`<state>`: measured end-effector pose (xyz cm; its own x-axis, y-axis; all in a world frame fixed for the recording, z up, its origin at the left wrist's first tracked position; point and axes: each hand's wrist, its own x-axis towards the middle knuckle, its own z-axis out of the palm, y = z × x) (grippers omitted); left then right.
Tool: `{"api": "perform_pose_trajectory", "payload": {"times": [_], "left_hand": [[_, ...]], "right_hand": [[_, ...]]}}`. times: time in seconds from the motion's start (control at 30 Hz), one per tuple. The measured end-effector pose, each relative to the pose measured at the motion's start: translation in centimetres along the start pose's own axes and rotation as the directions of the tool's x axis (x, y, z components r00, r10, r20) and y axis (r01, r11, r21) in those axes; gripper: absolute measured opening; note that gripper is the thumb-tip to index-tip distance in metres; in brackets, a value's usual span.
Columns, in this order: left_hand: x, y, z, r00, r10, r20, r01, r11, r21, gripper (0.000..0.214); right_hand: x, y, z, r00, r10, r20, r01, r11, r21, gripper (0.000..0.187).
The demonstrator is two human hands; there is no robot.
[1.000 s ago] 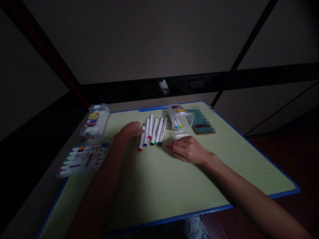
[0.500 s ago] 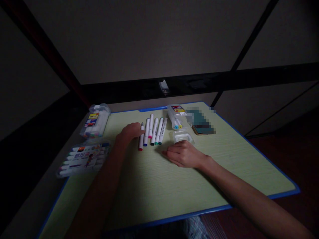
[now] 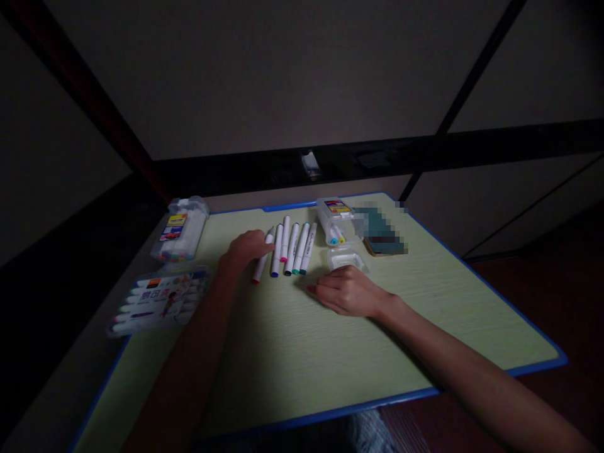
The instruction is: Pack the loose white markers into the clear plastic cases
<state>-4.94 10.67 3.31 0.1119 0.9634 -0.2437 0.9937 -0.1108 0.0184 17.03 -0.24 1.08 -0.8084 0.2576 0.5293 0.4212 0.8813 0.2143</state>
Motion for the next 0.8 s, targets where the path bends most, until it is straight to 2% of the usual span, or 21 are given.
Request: {"api": "perform_pose_trajectory", "payload": {"times": [0.1,0.2,0.27,0.37,0.43,0.53,0.6,0.63,0.7,0.8], "left_hand": [[-0.3,0.1,-0.4,0.999,-0.018,-0.038,0.016,0.999,-0.047,0.033],[-0.7,0.3,-1.1,0.992,-0.038,-0.123,0.023,0.992,-0.125,0.026],[-0.9,0.5,-1.6,0.979,-0.056,-0.198,0.014,0.978,-0.21,0.021],[-1.2,1.2,-2.4,0.949,-0.063,-0.309,-0.073,0.91,-0.408,0.014],[-1.6,1.9,-2.9,0.946,-0.053,-0.319,-0.159,0.783,-0.602,0.015],[-2.5,3.0,-3.7,0.975,0.014,-0.22,-0.205,0.424,-0.882,0.015],[-3.3,3.7,-4.2,0.979,0.072,-0.191,-0.202,0.198,-0.959,0.015],[-3.6,4.0,-4.4,0.977,0.094,-0.189,-0.199,0.112,-0.974,0.015],[-4.3,4.5,-4.7,0.973,0.137,-0.188,-0.188,-0.017,-0.982,0.014],[-4.9,5.2,-4.9,0.968,0.175,-0.178,-0.156,-0.134,-0.979,0.013]], "right_hand": [[0.0,0.0,0.0,1.0,0.005,0.019,-0.005,1.0,0.007,0.027],[-0.1,0.1,0.0,1.0,0.013,0.015,-0.013,1.0,0.012,0.027],[-0.2,0.1,0.1,1.0,0.016,0.014,-0.016,1.0,0.012,0.026],[-0.3,0.2,0.2,0.999,0.016,0.032,-0.016,1.0,0.007,0.027],[-0.3,0.3,0.1,0.999,0.027,0.038,-0.027,1.0,0.004,0.027],[-0.3,0.3,0.0,0.999,0.049,0.002,-0.049,0.999,0.001,0.028],[-0.2,0.3,-0.1,0.998,0.056,-0.027,-0.056,0.998,0.0,0.028],[-0.2,0.3,-0.1,0.998,0.058,-0.038,-0.058,0.998,-0.002,0.028],[-0.1,0.4,-0.2,0.996,0.065,-0.057,-0.066,0.998,-0.008,0.029],[-0.1,0.5,-0.3,0.994,0.082,-0.078,-0.084,0.996,-0.03,0.028]]}}
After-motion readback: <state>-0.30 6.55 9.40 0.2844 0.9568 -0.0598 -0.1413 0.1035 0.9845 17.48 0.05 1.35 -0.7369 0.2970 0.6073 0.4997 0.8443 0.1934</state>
